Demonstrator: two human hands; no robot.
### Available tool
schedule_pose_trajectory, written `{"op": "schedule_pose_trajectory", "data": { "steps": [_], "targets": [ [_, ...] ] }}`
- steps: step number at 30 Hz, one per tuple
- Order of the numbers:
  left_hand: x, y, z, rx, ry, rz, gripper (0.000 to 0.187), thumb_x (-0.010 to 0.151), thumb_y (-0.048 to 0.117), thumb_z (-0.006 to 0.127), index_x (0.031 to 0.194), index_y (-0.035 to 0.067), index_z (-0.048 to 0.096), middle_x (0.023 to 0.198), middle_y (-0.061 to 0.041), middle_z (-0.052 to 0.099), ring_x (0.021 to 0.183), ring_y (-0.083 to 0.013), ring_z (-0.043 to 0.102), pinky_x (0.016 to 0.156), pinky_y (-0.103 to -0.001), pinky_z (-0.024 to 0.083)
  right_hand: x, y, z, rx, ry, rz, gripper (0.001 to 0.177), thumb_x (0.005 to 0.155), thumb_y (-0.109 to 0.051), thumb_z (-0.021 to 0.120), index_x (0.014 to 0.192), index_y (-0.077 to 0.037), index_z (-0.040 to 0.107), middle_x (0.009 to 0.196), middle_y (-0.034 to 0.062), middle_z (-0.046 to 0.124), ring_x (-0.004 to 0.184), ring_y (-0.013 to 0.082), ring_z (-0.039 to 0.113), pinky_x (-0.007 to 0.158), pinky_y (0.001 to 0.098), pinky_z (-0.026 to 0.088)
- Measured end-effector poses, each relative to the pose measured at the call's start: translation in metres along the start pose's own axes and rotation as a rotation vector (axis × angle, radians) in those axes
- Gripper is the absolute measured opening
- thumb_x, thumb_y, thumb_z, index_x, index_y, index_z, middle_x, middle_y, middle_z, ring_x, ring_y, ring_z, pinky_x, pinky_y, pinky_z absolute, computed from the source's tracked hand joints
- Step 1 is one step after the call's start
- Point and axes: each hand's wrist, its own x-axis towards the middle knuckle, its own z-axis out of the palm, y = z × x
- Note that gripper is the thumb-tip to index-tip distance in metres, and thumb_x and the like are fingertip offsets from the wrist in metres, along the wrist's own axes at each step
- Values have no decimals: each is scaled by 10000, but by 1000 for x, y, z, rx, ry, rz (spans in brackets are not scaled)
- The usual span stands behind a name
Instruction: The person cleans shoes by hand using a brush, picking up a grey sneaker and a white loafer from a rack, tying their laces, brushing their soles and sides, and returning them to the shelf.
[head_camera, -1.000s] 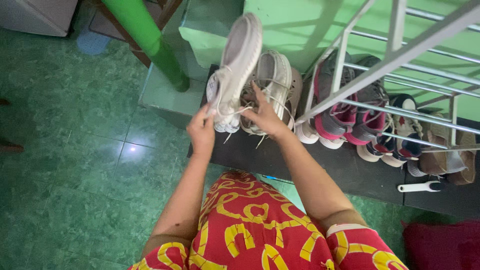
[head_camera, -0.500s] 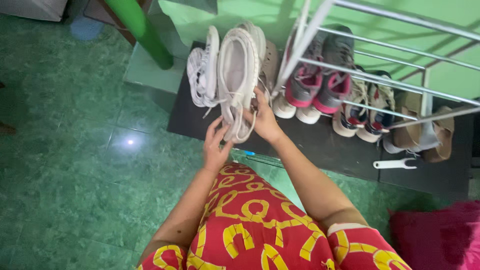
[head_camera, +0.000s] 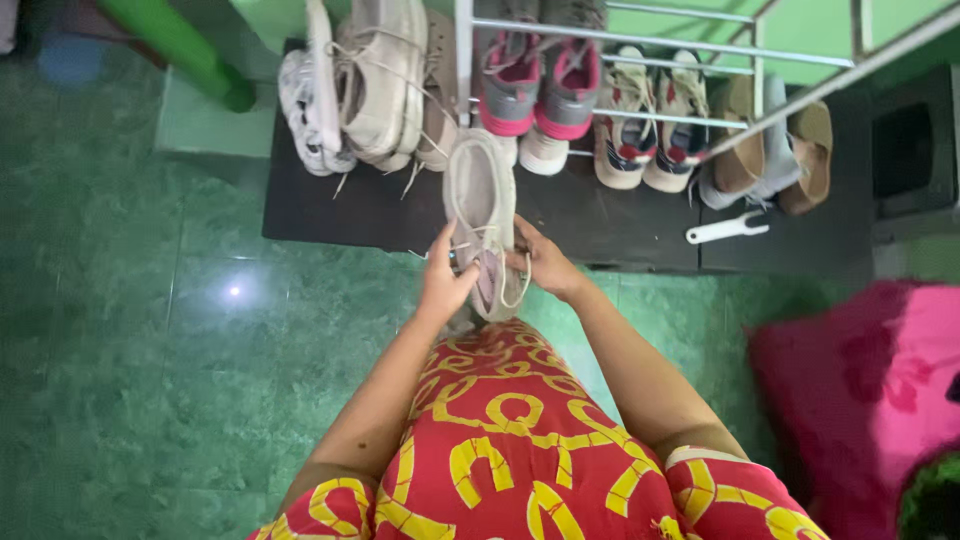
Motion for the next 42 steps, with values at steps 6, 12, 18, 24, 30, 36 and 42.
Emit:
{"op": "schedule_pose_trajectory", "data": {
  "steps": [6,12,18,24,30,36,42],
  "targets": [
    [4,-37,50,82,-186,-145,459,804,87,724,1229,37,560,1132,-239,701,1083,-378,677,913,-434,537,-37,19,-16,-63,238,208,840,910,-270,730,1601,-66,298,1420,123,620,1278,220,595,1046,350,478],
    [7,-65,94,146,-378,-386,279,875,124,689,1048,25,494,930,-272,687,949,-419,685,828,-487,522,-54,59,-21,-114,518,490,772,901,-389,705,1569,-125,422,1258,133,709,1088,256,649,882,404,518],
    [6,-90,149,182,-327,-189,355,738,80,760,1000,12,531,978,-255,624,960,-455,609,823,-498,497,-55,103,-42,-468,669,310,582,865,-400,777,1346,-113,617,1196,143,730,1094,293,699,910,406,541],
    [8,-106,208,203,-353,-120,289,703,85,768,917,24,585,1024,-248,611,1034,-442,581,890,-485,499,-59,111,-79,-710,762,379,430,843,-259,730,1245,-132,644,1107,163,740,1042,406,683,860,483,536],
    [10,-112,244,219,-300,-224,238,746,103,784,869,22,597,994,-247,600,1006,-450,566,865,-493,492,-55,133,-125,-729,718,181,344,881,-113,660,1225,-102,656,1125,207,732,1076,425,673,887,487,537],
    [3,-118,254,238,-174,-259,199,741,66,751,870,33,603,929,-210,638,952,-421,588,833,-500,488,-51,147,-156,-770,552,85,396,825,-81,689,1217,-75,636,1105,223,711,1048,428,672,889,485,536],
    [-6,-115,241,150,-186,-446,260,781,217,803,878,51,627,913,-185,707,893,-361,678,831,-458,535,-59,156,-179,-803,476,148,291,927,-259,665,1181,-125,710,1082,236,696,1018,431,666,872,503,528]
  ]
}}
